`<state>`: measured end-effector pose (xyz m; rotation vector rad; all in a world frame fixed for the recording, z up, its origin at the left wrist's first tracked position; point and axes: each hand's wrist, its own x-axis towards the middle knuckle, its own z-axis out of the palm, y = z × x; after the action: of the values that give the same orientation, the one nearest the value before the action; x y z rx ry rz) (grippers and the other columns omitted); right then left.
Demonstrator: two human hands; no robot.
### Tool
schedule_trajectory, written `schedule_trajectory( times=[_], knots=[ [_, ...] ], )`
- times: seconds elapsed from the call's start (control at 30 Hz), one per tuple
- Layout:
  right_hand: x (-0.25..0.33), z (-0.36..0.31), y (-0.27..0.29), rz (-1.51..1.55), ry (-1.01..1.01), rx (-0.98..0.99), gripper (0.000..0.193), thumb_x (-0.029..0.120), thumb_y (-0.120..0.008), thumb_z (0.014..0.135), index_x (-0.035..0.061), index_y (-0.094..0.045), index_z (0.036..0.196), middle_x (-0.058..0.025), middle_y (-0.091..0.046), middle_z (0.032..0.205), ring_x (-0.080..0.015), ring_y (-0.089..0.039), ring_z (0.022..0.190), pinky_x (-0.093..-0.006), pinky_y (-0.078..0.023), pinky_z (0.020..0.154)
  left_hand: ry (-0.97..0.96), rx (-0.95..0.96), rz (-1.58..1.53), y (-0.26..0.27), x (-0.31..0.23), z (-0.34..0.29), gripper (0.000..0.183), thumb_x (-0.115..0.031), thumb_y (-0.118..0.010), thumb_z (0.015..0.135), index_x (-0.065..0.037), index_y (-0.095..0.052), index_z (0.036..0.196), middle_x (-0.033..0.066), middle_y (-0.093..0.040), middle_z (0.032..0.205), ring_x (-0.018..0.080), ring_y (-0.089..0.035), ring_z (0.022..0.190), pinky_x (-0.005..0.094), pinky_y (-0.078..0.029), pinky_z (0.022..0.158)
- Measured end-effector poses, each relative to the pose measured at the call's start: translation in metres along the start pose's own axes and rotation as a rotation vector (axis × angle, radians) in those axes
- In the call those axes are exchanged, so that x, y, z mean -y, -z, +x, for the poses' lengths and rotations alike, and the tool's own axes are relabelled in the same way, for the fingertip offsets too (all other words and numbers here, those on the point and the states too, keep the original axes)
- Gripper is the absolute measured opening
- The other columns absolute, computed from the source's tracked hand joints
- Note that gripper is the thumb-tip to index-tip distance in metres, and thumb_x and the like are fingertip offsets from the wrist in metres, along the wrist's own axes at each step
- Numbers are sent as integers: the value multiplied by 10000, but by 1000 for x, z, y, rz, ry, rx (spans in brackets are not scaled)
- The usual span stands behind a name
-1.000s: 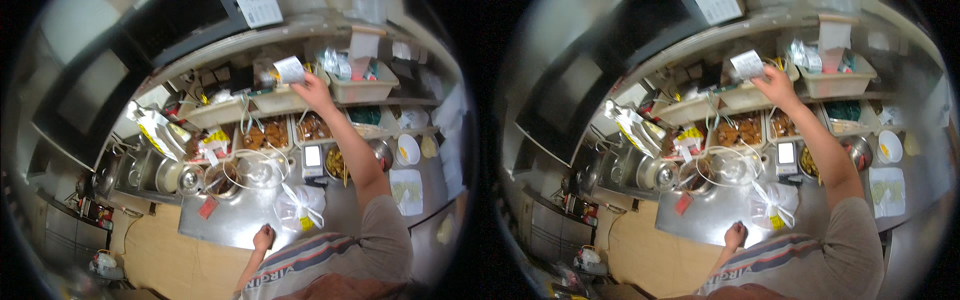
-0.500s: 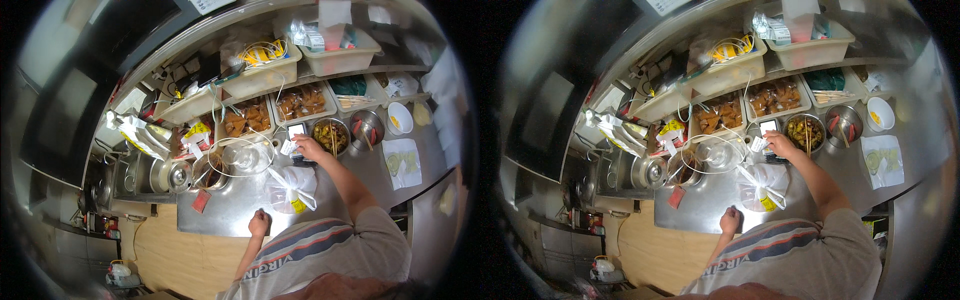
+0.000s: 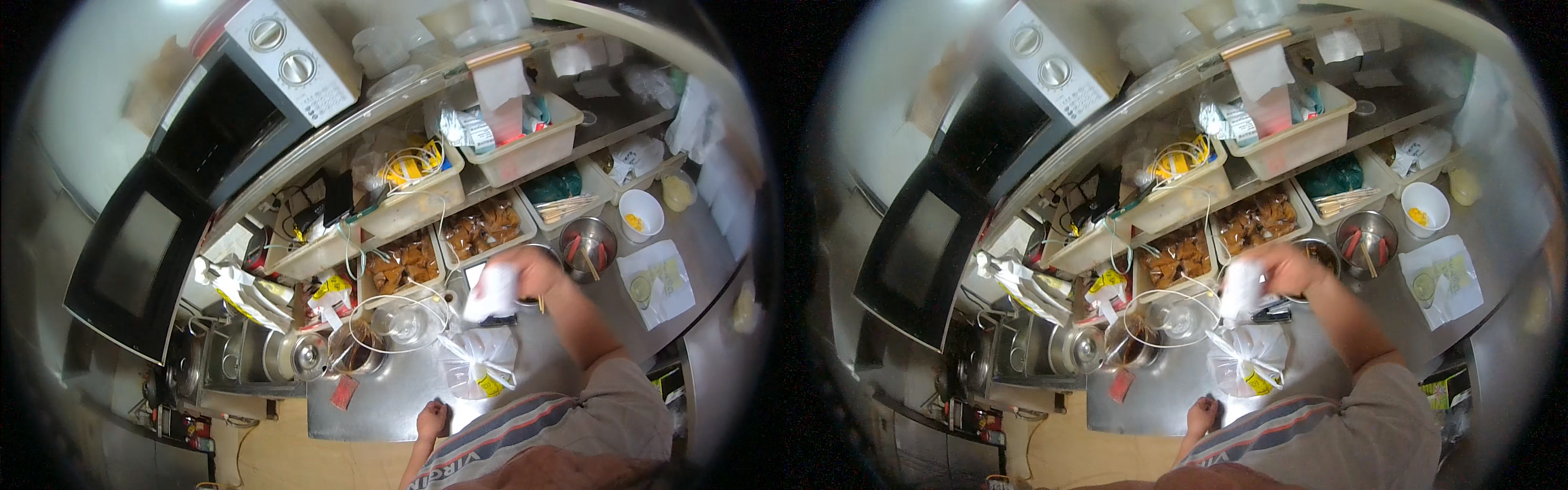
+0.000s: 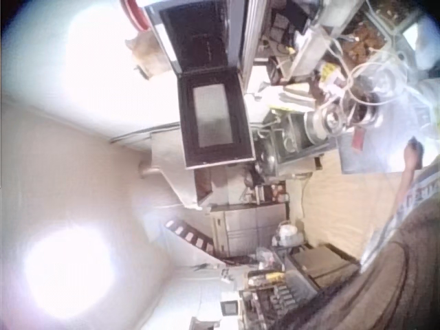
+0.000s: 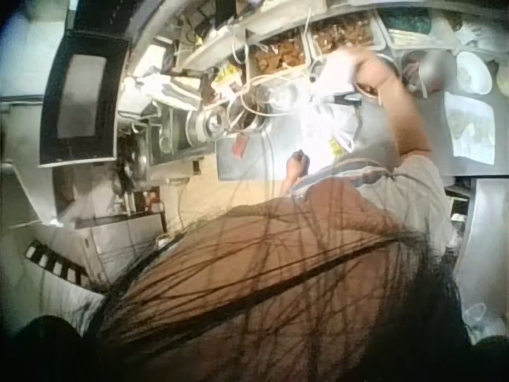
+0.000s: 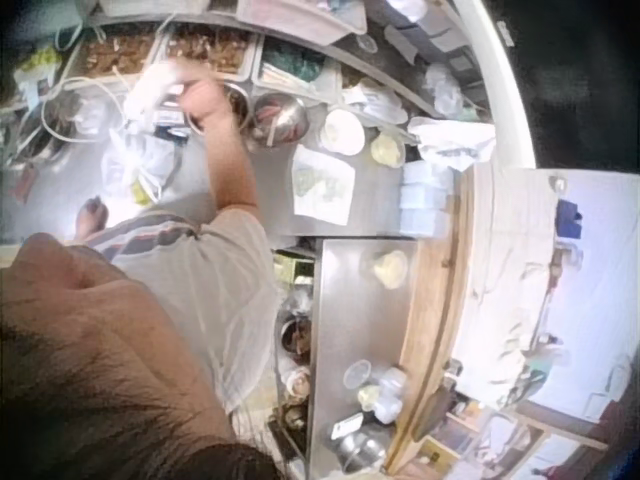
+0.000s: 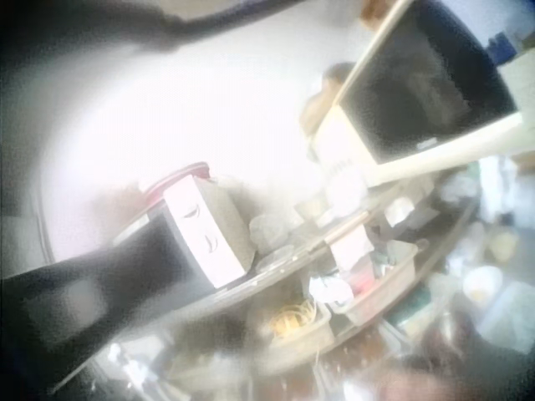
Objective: The person assembles a food order by adding shredded vegetables and noodles into a plastic container, then places the container into a plastic bag with a sauce packet and a receipt. The person retrieves additional containers from a refrigerator and places them on the counter.
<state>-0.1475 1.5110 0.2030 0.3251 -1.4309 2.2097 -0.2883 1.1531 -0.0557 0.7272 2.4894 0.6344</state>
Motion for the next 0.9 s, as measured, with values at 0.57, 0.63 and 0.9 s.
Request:
schedule_trajectory(
  times=[0.57, 0.63, 0.9],
  knots=[
    [158, 109, 133, -350, 403, -613, 208, 146, -641, 817, -6, -626, 958, -40, -643, 902, -81, -575, 812, -242, -449, 722, -67, 144, -497, 42, -45, 32, 188, -203, -587, 845, -18, -562, 863, 37, -610, 675, 104, -559, 609, 222, -436, 555],
    [158, 110, 135, -348, 370, -565, 205, 145, -642, 815, -9, -628, 950, -40, -646, 883, -80, -579, 785, -238, -455, 698, -76, 151, -505, 44, -53, 31, 182, -204, -586, 845, -24, -564, 864, 35, -609, 677, 101, -558, 607, 222, -434, 557],
    [162, 91, 149, -475, 381, -611, 175, 98, -613, 823, -27, -617, 945, -62, -648, 866, -85, -590, 741, -230, -469, 681, -175, 110, -512, 61, -93, 34, 185, -213, -577, 864, -30, -558, 856, 26, -601, 680, 95, -555, 608, 222, -430, 561]
  ],
)
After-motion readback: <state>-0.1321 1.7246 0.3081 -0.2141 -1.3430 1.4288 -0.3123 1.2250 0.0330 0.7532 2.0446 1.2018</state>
